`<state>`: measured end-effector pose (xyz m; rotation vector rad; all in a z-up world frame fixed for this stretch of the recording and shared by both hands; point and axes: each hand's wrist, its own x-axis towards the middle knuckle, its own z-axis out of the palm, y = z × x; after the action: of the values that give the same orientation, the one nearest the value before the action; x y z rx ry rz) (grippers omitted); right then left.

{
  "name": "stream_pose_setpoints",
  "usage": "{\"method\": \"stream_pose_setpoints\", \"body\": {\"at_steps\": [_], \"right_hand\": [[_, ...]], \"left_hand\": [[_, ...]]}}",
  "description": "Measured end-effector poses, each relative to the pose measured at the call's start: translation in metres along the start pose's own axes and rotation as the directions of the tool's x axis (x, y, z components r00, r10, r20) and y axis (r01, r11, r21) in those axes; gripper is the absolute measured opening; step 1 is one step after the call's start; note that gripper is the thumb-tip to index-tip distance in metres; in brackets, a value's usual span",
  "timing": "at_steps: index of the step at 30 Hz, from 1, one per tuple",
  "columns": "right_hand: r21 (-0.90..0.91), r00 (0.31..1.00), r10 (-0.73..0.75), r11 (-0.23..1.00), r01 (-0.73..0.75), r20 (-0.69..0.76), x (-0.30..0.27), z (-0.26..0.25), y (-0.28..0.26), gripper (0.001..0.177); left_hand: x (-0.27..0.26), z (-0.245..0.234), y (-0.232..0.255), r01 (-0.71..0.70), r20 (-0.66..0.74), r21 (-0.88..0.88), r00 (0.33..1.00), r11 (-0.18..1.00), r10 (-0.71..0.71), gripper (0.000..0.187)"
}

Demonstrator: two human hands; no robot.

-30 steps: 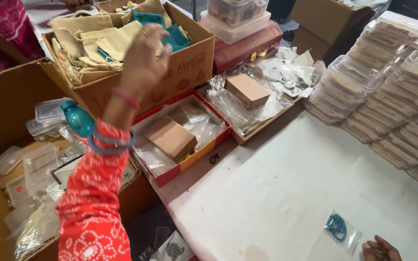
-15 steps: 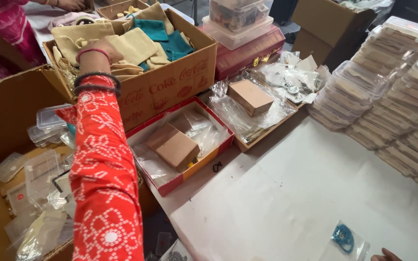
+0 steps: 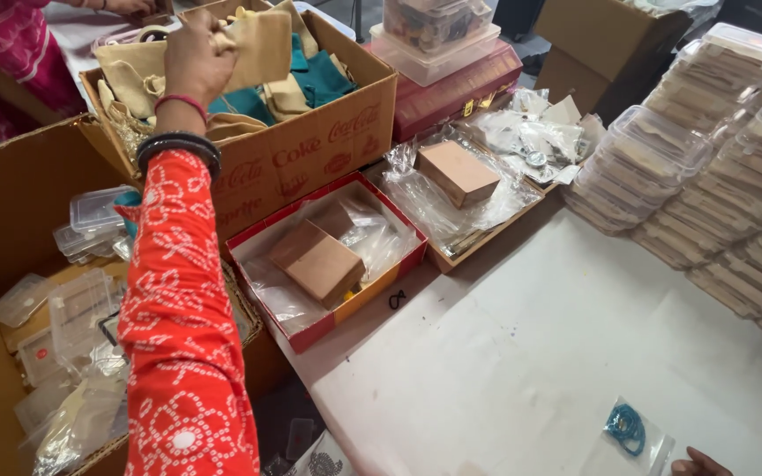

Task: The person wipes a blue beaded necklace with a pink cloth, coils it, and places it into a small plastic bag. They then place the bag into a beige pouch. Finally, they wipe a clear plastic container with the cloth.

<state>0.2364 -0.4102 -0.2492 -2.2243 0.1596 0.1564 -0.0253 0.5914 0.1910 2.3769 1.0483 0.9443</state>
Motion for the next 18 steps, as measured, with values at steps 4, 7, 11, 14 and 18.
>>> {"method": "stream_pose_setpoints", "body": {"at_steps": [4, 7, 11, 14, 18], "right_hand": [[0.015, 0.999, 0.032, 0.999, -0.032, 0.006, 0.025, 0.013, 0.095, 0.066], [0.054, 0.955, -0.292, 0.956, 0.29, 0.046, -0.002, 0.015, 0.089, 0.061], [-0.149, 0.88, -0.393, 0.919, 0.365, -0.266, -0.115, 0.02, -0.041, 0.03], [-0.333, 0.816, -0.511, 0.845, 0.418, -0.27, -0.199, 0.017, -0.173, 0.029], [-0.367, 0.718, -0.652, 0.747, 0.555, -0.243, -0.281, 0.015, -0.258, 0.03]], "left_hand": [[-0.014, -0.015, 0.019, -0.356, -0.2, -0.151, 0.925, 0.922, 0.324, 0.031], [-0.019, -0.009, 0.036, -0.598, -0.388, -0.229, 0.78, 0.768, 0.491, 0.026], [-0.066, -0.002, 0.105, -0.577, -0.392, -0.288, 0.799, 0.764, 0.456, 0.029], [-0.154, 0.004, 0.183, -0.61, -0.232, -0.303, 0.792, 0.732, 0.565, 0.016], [-0.282, 0.109, 0.249, -0.686, 0.302, 0.045, 0.702, 0.726, 0.645, 0.017]]}}
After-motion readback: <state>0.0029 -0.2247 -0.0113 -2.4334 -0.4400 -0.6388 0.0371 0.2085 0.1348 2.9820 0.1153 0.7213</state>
